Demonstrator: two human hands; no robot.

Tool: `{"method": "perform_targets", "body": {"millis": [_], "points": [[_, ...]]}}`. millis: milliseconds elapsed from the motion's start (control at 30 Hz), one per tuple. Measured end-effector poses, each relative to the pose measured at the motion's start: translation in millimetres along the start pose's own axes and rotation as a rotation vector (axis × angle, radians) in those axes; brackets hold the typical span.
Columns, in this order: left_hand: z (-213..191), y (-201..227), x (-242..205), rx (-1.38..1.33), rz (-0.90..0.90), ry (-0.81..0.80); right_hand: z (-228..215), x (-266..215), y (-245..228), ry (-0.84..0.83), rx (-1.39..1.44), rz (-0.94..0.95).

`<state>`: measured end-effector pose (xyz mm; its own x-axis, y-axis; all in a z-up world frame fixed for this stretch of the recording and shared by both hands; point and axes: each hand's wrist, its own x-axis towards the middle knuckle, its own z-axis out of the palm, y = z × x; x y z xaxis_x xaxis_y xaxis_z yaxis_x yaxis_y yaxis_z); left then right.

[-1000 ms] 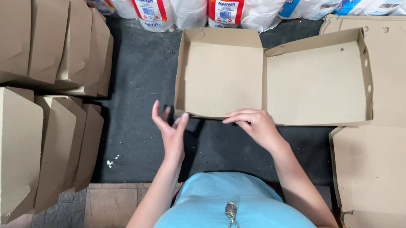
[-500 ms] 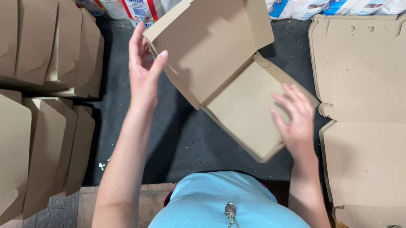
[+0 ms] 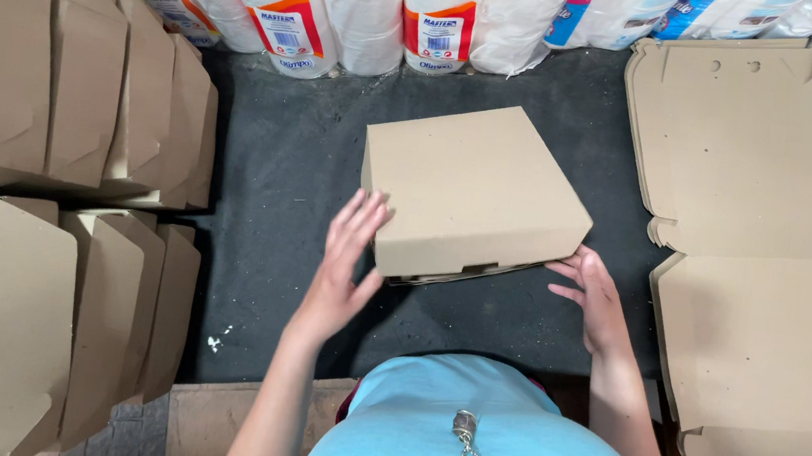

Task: The person folds multiple cardboard boxes by hand, one at a time, by bending the flaps and tucking them into place to form the base and lid.

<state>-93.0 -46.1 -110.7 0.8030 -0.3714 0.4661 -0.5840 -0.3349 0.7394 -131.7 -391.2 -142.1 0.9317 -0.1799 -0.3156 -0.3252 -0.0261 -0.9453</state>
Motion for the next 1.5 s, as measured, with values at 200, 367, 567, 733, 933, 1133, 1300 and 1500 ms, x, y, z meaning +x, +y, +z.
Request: {"method": "perform_targets", "body": {"millis": [200,367,567,733,933,1133,1300,1500], "points": [[37.8,1.7,-50.2,-0.028,-0.245,-0.042,4.8,4.6,-20.9,-0.040,-0.158,-0.059],[49.3,2.4,-55.7,-0.213,-0.391,0.082,11.2,9.8,-24.9,-0.043,-0.318,0.060],[57.1,11.6,-50.3,-0.381,-0.573,0.344,17.3,2.9,-33.2,-0.061,-0.252,0.093],[86.5,-18.1,-71.4,-0.517,-0.683,0.465,15.6,15.6,11.6,-0.087,-0.318,0.049],[66.4,-9.6,-54.6,-0.538,-0.787,0.438,35.2,19.4,21.6,-0.037,-0.032,-0.023],[54.7,15.9,-8.9,-0.659,-0.705,0.824,95.3,14.0,22.1,-0.126,0.404,-0.249],[53.0,13.6,-16.9,-0.634,-0.569,0.852,127.1,3.2,10.8,-0.397,0.408,-0.406],[-70.7,99.2,-33.6,0.208,-0.316,0.940,96.6,9.1,-11.0,-0.594,0.328,-0.501]]}}
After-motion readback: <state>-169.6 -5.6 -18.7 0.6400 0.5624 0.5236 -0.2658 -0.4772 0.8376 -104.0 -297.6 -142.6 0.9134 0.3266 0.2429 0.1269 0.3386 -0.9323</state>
